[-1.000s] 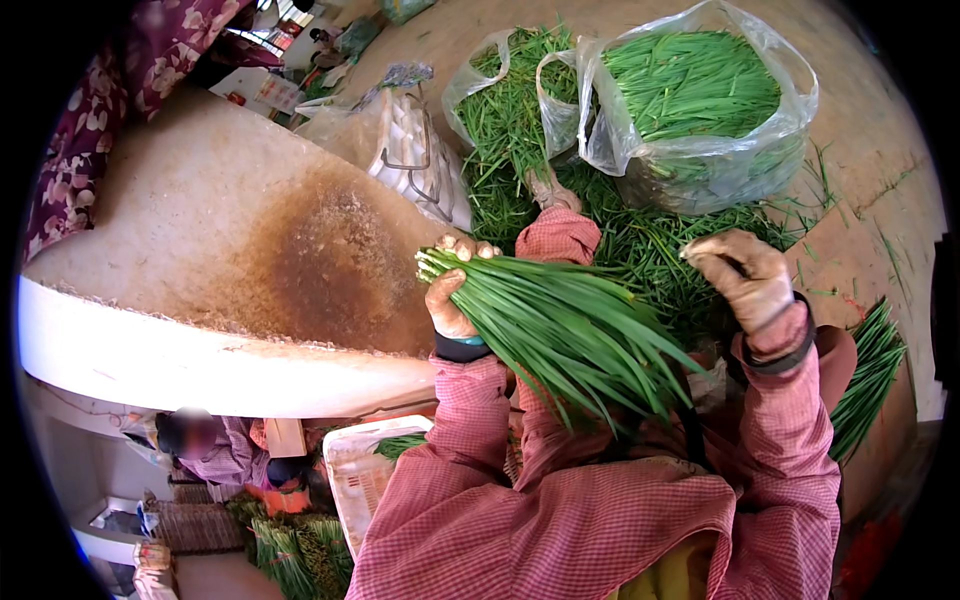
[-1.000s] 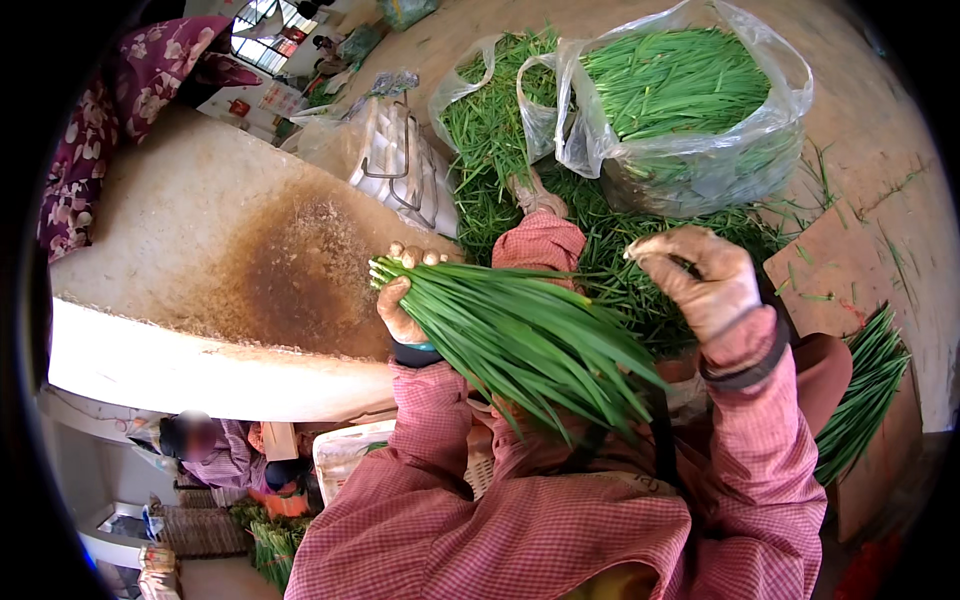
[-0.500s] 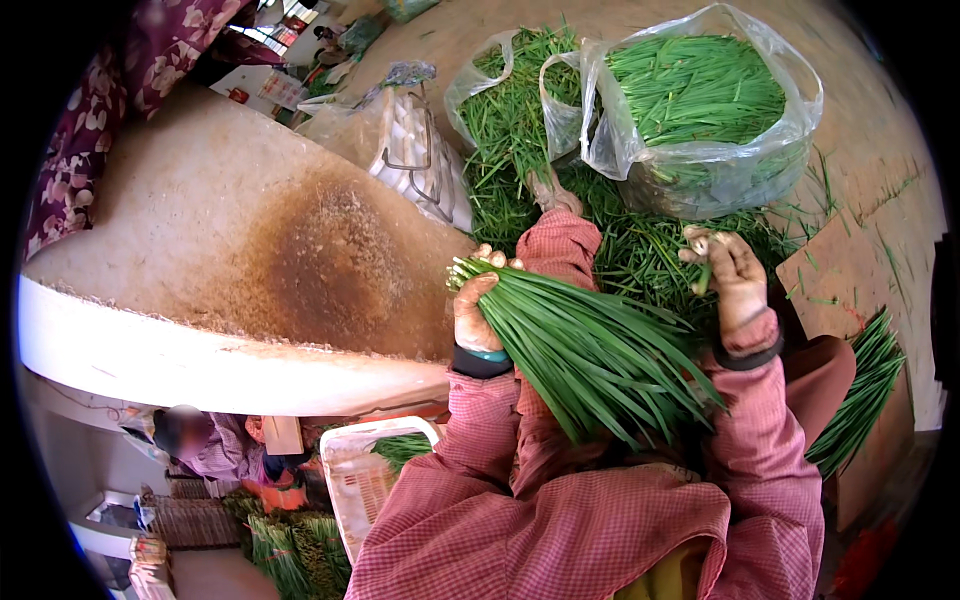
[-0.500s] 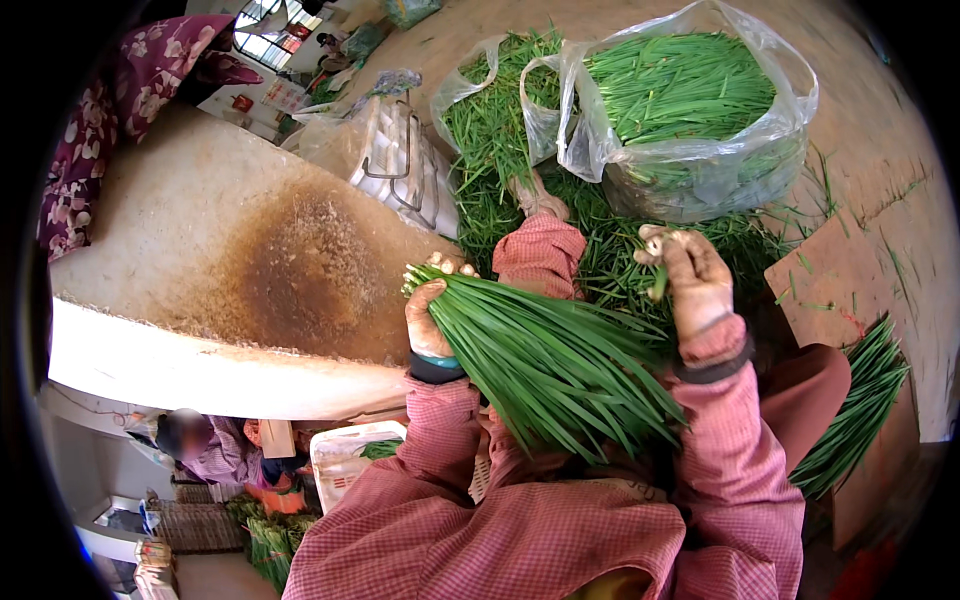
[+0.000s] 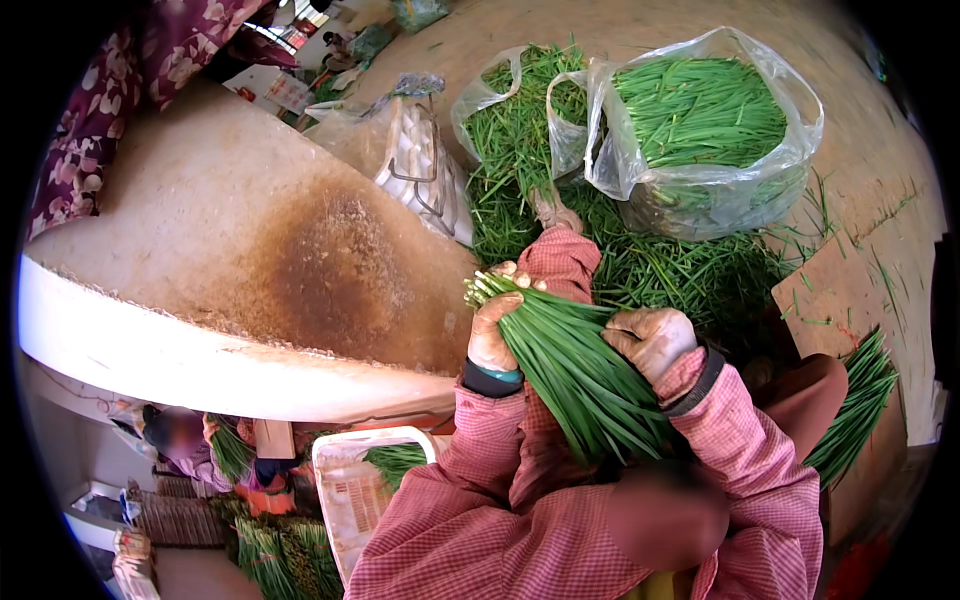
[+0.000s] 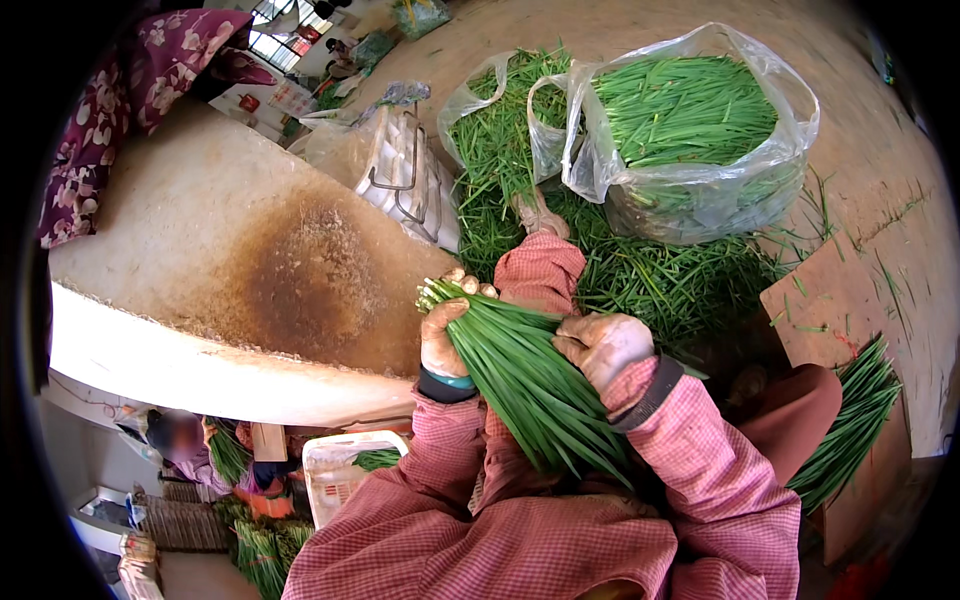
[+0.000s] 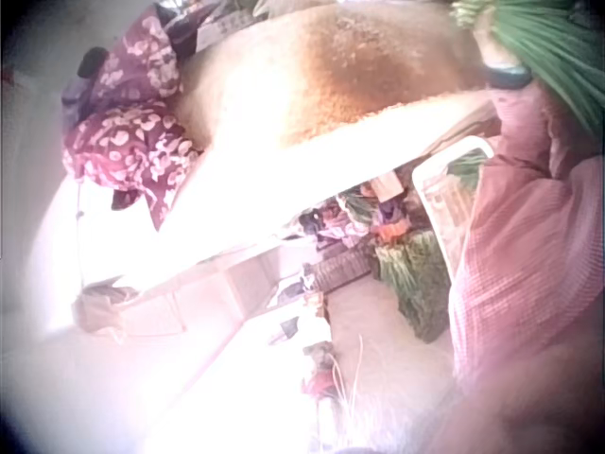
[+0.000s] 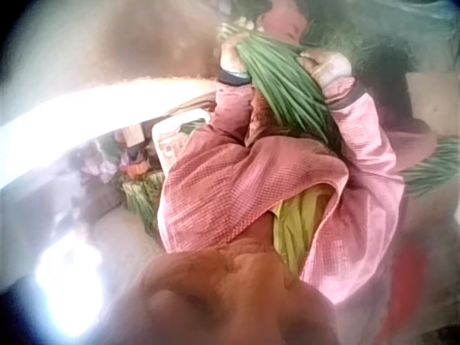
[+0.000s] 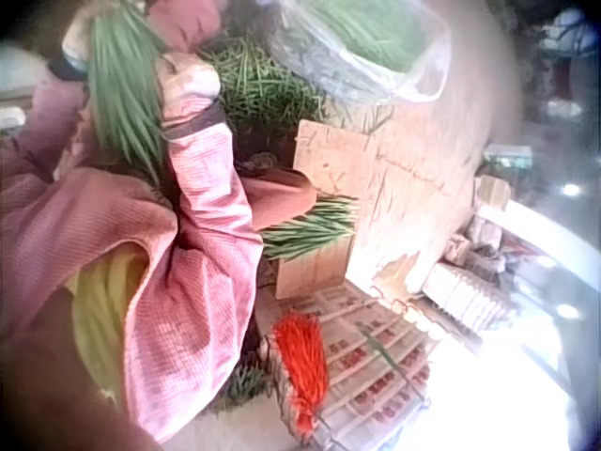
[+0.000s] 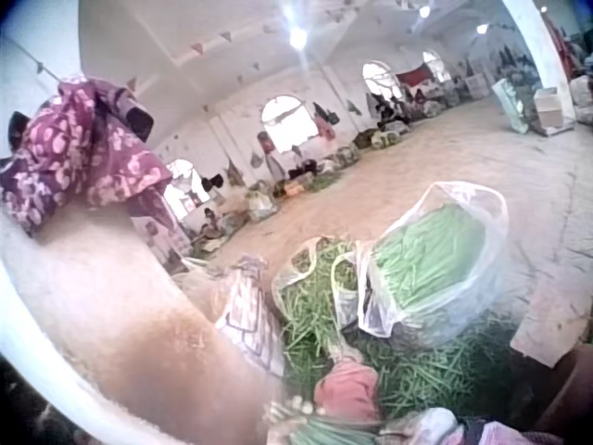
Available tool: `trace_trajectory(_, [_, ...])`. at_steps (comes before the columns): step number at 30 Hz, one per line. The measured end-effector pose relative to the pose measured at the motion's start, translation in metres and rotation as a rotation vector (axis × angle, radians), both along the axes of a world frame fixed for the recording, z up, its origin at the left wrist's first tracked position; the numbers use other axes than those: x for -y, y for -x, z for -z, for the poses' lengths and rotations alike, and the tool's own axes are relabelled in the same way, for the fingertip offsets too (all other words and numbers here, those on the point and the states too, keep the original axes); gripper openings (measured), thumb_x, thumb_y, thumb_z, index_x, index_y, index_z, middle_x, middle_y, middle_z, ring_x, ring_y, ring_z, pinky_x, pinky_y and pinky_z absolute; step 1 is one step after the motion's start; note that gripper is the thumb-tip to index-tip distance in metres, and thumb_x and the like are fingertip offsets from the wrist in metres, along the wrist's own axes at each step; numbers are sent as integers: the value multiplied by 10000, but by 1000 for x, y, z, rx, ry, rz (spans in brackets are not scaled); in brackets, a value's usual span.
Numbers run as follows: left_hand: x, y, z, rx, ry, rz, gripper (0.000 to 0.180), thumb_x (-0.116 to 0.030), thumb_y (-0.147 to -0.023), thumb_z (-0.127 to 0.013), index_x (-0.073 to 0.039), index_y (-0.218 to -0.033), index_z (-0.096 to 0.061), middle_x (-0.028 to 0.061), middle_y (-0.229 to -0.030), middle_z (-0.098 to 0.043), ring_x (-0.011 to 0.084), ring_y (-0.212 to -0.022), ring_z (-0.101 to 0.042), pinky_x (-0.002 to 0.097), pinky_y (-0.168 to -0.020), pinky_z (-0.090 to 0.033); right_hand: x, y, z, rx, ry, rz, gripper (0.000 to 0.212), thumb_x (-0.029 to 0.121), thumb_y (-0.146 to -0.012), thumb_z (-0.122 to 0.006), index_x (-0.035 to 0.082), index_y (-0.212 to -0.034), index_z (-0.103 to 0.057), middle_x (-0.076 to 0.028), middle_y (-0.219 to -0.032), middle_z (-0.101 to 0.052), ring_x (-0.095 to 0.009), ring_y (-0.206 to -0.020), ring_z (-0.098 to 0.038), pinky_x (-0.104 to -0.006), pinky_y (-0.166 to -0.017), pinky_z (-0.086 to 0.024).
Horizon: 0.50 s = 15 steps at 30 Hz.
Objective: The person pulls a bunch of green chives from a pile by hand, aligns the stems on a wooden board, and ties them together with a red string before placing the bundle into a basket.
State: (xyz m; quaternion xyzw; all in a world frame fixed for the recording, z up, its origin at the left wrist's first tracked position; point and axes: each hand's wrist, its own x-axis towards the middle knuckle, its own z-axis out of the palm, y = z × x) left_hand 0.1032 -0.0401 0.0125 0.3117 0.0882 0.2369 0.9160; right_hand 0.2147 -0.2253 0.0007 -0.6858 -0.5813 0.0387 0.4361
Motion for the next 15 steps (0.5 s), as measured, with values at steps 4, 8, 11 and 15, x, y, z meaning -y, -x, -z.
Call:
trace_trajectory(4, [-26,7,9,30,-1,-153,300,30,-691,-525,-85,-967,-495,42,-861,-534,243,-885,-518,403,-804,-463,4,-9,-28,-969,-310,182,134,163,-842,-555,52,-793,-612,-14,-741,-616,-42,-505,-465,-179,-425,-354])
trace_trajectory(8, [-63,20,6,-97,68,-484,292,18,-682,-525,-58,-961,-488,46,-853,-551,232,-856,-538,364,-812,-454,54,-45,-44,-1195,-614,353,171,256,-850,-547,88,-852,-582,37,-580,-481,-24,-442,-398,-148,-353,-243])
trace_trajectory(11, [-97,33,17,-116,80,-463,205,-17,-692,-522,-53,-894,-529,47,-850,-571,221,-826,-555,370,-777,-474,94,-75,-22,-1058,-395,507,212,200,-839,-562,61,-999,-563,-6,-669,-549,-78,-501,-478,-169,-439,-347])
trace_trajectory(15, [-117,28,38,-202,119,-640,182,-33,-708,-517,-35,-889,-531,68,-849,-569,235,-778,-564,364,-744,-484,119,-67,40,-110,194,854,419,74,-782,-611,50,-1181,-484,-119,-987,-582,-177,-826,-575,-248,-711,-462])
